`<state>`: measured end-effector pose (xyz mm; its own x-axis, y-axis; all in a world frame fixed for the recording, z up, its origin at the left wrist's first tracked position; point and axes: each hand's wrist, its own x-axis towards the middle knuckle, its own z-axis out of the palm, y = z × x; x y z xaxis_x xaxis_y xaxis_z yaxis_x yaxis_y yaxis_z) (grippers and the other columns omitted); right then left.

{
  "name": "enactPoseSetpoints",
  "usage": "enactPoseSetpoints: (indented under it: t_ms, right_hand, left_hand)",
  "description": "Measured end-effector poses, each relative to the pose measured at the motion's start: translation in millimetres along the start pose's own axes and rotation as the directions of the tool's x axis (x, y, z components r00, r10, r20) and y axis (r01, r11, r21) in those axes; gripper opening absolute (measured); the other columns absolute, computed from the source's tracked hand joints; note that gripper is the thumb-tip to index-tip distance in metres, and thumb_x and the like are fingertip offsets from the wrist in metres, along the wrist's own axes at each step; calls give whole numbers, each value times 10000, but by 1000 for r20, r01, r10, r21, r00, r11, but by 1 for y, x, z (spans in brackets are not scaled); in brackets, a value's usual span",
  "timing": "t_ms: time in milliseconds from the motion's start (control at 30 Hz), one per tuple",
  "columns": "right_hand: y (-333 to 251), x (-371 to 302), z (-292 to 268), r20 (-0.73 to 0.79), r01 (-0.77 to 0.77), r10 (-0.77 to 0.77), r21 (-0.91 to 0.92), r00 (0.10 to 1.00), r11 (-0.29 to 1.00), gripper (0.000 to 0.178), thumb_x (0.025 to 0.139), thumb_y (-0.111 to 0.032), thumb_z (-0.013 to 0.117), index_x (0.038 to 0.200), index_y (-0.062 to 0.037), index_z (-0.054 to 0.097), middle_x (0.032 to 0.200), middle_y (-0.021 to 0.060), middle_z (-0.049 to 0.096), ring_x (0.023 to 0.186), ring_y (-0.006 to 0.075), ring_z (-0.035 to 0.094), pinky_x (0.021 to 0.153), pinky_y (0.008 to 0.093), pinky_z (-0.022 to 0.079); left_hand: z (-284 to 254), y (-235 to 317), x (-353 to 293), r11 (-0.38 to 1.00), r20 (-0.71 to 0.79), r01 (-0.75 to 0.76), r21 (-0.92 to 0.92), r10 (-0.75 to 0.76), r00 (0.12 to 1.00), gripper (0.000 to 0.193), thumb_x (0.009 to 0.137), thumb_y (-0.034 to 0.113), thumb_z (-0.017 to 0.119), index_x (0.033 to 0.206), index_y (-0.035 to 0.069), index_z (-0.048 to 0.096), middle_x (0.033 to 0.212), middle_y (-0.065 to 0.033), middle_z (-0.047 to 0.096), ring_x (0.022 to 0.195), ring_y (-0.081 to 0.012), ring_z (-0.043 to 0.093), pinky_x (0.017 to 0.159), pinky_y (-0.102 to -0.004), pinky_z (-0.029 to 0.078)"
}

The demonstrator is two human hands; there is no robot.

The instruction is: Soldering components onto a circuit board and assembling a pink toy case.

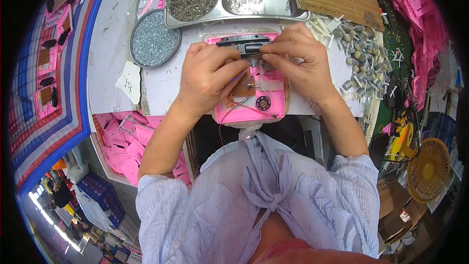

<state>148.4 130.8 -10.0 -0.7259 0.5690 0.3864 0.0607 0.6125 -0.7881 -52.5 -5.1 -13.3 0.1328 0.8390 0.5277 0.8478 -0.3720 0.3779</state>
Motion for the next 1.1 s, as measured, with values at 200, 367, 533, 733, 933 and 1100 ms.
enactPoseSetpoints:
  t_ms: [200,367,533,733,933,1100]
  right_hand:
    - [2,-12,-5,13,26,-24,-92,1000,995,184,776,-54,818,960,-65,812,873,31,725,884,208,588,814,341,483]
    - [1,-13,-3,-3,22,-22,-78,1000,997,177,775,-55,819,951,-65,810,868,29,721,889,215,587,811,344,485]
    - [0,-14,2,-10,55,-56,-70,998,996,183,731,-88,835,909,-98,793,861,34,705,884,257,606,801,364,502]
    - [-11,-5,25,-10,244,-253,-230,967,942,207,706,-143,823,904,-130,766,854,9,675,878,250,597,834,422,463]
    - [-19,5,44,64,293,-290,-375,955,880,88,767,-185,731,816,-119,704,794,-2,608,872,242,561,870,444,426]
    - [-15,5,50,59,319,-321,-381,945,868,98,761,-193,727,825,-124,701,804,-2,603,878,241,555,873,448,422]
  left_hand:
    - [-9,-10,3,978,93,-204,-28,206,974,259,670,155,815,911,103,735,1088,-21,723,833,-211,654,699,-358,507]
    - [-4,-12,18,938,176,-327,-114,343,923,245,678,134,814,908,85,744,1059,-38,724,815,-214,659,633,-343,525]
    - [1,-4,1,981,-1,-48,-188,49,999,205,710,76,821,906,44,773,885,-50,683,733,-198,641,607,-325,502]
    - [5,25,-19,733,-65,509,-452,-596,801,188,893,8,761,1080,0,783,774,-93,698,650,-152,636,597,-269,487]
    - [12,32,-22,795,-184,430,-428,-543,819,176,899,9,756,1073,-10,779,869,-116,749,689,-156,669,637,-273,526]
    - [1,33,-27,845,-138,424,-326,-486,863,254,881,9,765,1134,3,764,813,-119,718,662,-177,660,627,-298,522]
